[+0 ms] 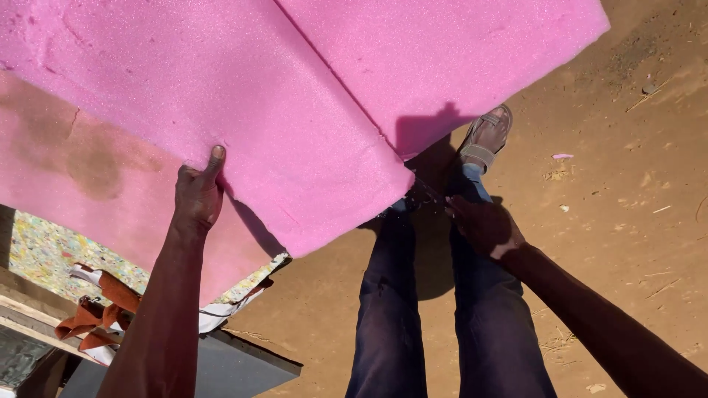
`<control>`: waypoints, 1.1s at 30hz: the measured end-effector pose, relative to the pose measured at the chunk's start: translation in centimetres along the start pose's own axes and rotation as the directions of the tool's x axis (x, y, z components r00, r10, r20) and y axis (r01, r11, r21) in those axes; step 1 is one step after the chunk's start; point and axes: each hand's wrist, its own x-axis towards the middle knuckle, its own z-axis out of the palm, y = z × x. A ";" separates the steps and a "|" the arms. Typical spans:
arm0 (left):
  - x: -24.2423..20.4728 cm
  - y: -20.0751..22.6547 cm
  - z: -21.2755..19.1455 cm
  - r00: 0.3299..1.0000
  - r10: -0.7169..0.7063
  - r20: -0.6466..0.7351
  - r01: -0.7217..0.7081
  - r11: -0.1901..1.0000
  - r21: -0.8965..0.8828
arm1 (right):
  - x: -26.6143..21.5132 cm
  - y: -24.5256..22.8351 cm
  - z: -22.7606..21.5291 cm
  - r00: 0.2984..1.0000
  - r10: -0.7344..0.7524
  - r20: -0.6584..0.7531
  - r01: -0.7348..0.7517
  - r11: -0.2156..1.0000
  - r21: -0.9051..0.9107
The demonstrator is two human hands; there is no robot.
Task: Cutting a large sheet of pink upholstery foam into smaller pieces using a long manual blade
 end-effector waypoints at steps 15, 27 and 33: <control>-4.4 3.8 2.3 0.998 0.039 -0.047 -0.030 0.983 0.183 | 7.3 -16.1 -14.9 0.890 -0.192 -0.414 0.306 0.924 0.228; -5.6 6.1 0.6 0.997 0.041 -0.070 -0.037 0.997 0.065 | 18.0 -30.1 -5.4 0.587 -0.283 -0.759 0.410 0.912 -0.024; -7.5 13.5 3.1 0.924 0.275 -0.266 -0.143 0.893 0.427 | 20.0 -30.2 -3.2 0.590 -0.256 -0.766 0.385 0.923 -0.011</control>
